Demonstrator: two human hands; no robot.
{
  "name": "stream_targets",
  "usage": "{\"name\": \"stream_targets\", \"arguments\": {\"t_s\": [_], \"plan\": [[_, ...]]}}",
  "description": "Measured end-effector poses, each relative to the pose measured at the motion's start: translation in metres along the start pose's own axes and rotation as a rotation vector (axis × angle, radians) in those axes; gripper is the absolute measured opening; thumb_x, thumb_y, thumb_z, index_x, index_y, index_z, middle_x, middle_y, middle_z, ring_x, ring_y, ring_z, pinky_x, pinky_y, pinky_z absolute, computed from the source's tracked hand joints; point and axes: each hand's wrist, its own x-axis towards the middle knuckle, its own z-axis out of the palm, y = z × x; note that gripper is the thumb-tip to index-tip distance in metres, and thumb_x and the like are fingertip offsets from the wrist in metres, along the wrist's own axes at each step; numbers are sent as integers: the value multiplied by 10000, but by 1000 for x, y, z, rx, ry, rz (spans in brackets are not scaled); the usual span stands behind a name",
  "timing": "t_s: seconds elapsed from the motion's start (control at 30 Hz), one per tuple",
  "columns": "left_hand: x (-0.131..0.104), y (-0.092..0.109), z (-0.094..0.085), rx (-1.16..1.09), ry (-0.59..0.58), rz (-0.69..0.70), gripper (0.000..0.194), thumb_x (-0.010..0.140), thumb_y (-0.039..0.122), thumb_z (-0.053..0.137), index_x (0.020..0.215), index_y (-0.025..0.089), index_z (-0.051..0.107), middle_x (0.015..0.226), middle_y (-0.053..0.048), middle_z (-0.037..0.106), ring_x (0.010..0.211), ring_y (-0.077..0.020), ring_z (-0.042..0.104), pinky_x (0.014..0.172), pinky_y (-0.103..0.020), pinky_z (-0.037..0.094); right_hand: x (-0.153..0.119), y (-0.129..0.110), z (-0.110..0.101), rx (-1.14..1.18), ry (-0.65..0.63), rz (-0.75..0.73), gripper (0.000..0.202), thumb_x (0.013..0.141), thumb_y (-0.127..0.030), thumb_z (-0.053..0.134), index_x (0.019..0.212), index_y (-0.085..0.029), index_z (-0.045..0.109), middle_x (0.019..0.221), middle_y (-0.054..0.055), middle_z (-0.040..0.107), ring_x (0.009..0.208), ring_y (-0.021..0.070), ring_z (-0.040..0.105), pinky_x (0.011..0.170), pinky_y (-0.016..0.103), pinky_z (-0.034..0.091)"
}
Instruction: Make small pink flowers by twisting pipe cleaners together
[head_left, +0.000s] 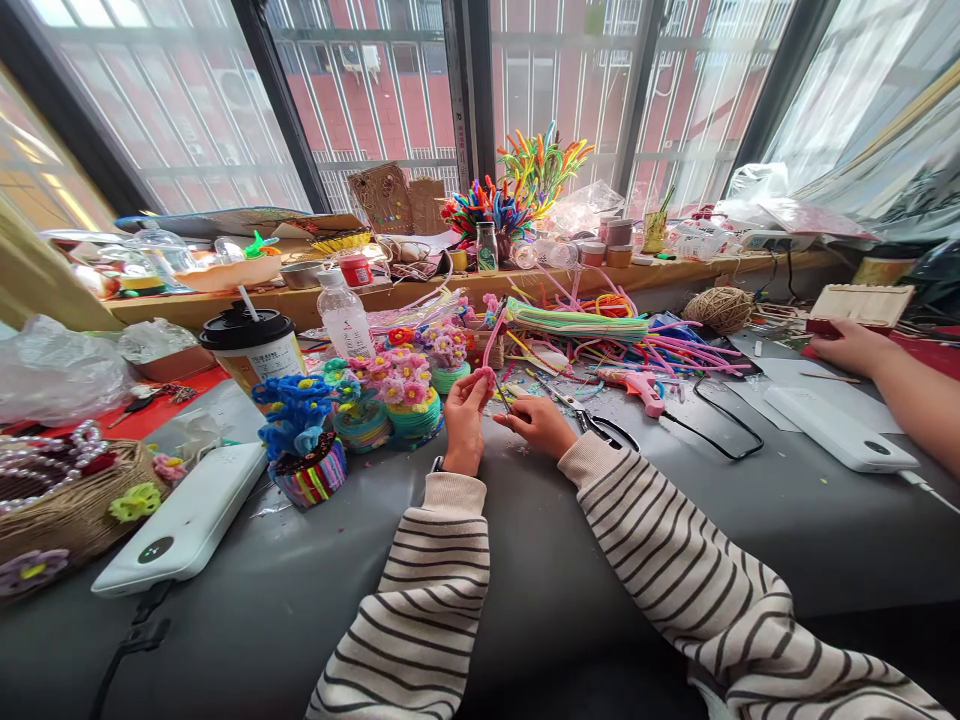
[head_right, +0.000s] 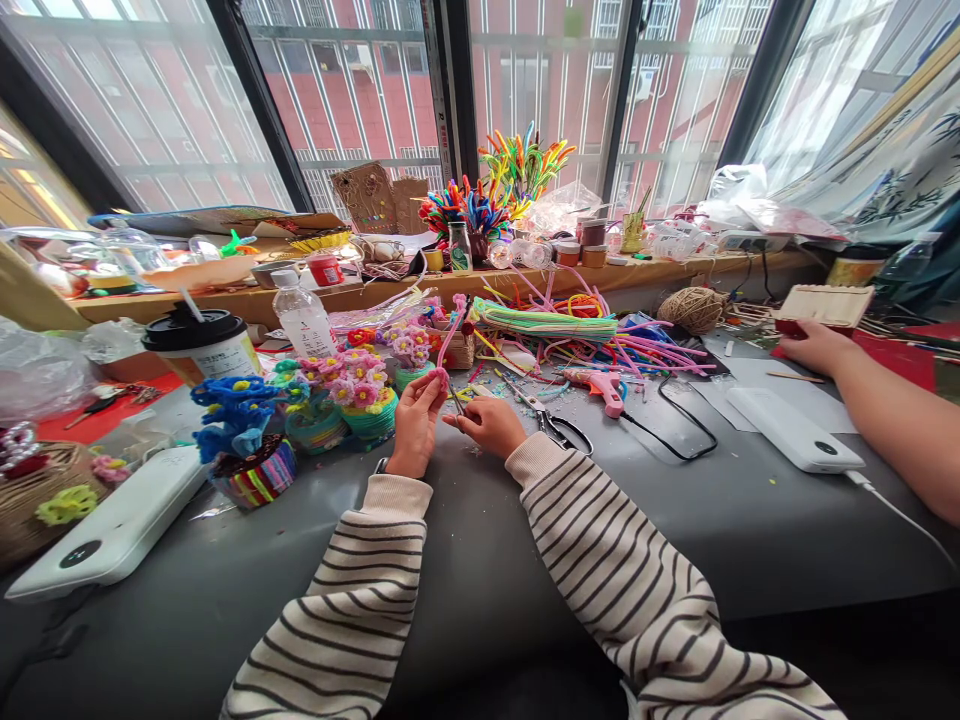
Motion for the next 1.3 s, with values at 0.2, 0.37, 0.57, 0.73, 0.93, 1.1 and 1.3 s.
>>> {"name": "stream_targets", "arguments": {"t_s": [0.2, 0.37, 0.57, 0.73, 0.93, 1.1, 1.3], "plan": [[0, 0, 1, -2, -3, -10, 165, 562, 144, 643, 716, 147, 582, 739, -6, 633, 705, -87, 582, 765, -257, 407, -1, 2, 1, -47, 21, -7, 387, 742, -407, 474, 461, -163, 366, 499, -30, 357, 486, 75, 311, 488, 219, 232], [0, 0, 1, 5, 22, -16, 156, 568, 152, 640, 712, 148, 582, 745, -9, 631, 725, -97, 584, 775, -269, 403, -1, 5, 2, -44, 48, 2, 393, 750, -434, 453, 472, -161, 400, 514, -24, 387, 498, 77, 333, 500, 216, 249], [1, -1, 0, 11, 6, -3, 178, 557, 162, 651, 720, 148, 582, 746, -10, 631, 725, -95, 584, 777, -265, 404, -1, 3, 1, 1, 55, 0, 436, 728, -484, 452, 446, -161, 374, 481, -32, 359, 470, 68, 307, 476, 213, 238], [2, -2, 0, -18, -2, -20, 179, 538, 150, 663, 697, 143, 580, 716, -3, 628, 680, -81, 577, 766, -257, 413, -1, -1, -1, 15, 26, -1, 449, 735, -480, 435, 438, -165, 316, 457, -38, 328, 447, 62, 273, 454, 214, 215], [1, 0, 0, -6, 0, -23, 177, 551, 165, 659, 712, 146, 587, 747, -10, 625, 720, -93, 581, 791, -274, 404, -1, 1, -1, -16, 69, 44, 439, 722, -493, 447, 450, -159, 360, 469, -34, 358, 460, 62, 308, 469, 210, 229], [1, -1, -1, 3, 16, -20, 174, 557, 165, 654, 717, 150, 587, 749, -11, 628, 733, -99, 583, 785, -270, 407, -2, 1, -1, -32, 41, 19, 439, 711, -504, 457, 451, -158, 384, 472, -31, 359, 468, 66, 313, 469, 212, 227], [1, -1, 0, -16, 3, -24, 165, 556, 149, 651, 709, 148, 589, 736, -6, 627, 701, -84, 578, 766, -256, 412, -1, 2, 0, -33, 36, 5, 425, 712, -483, 471, 453, -161, 370, 478, -32, 355, 470, 68, 307, 467, 212, 222]]}}
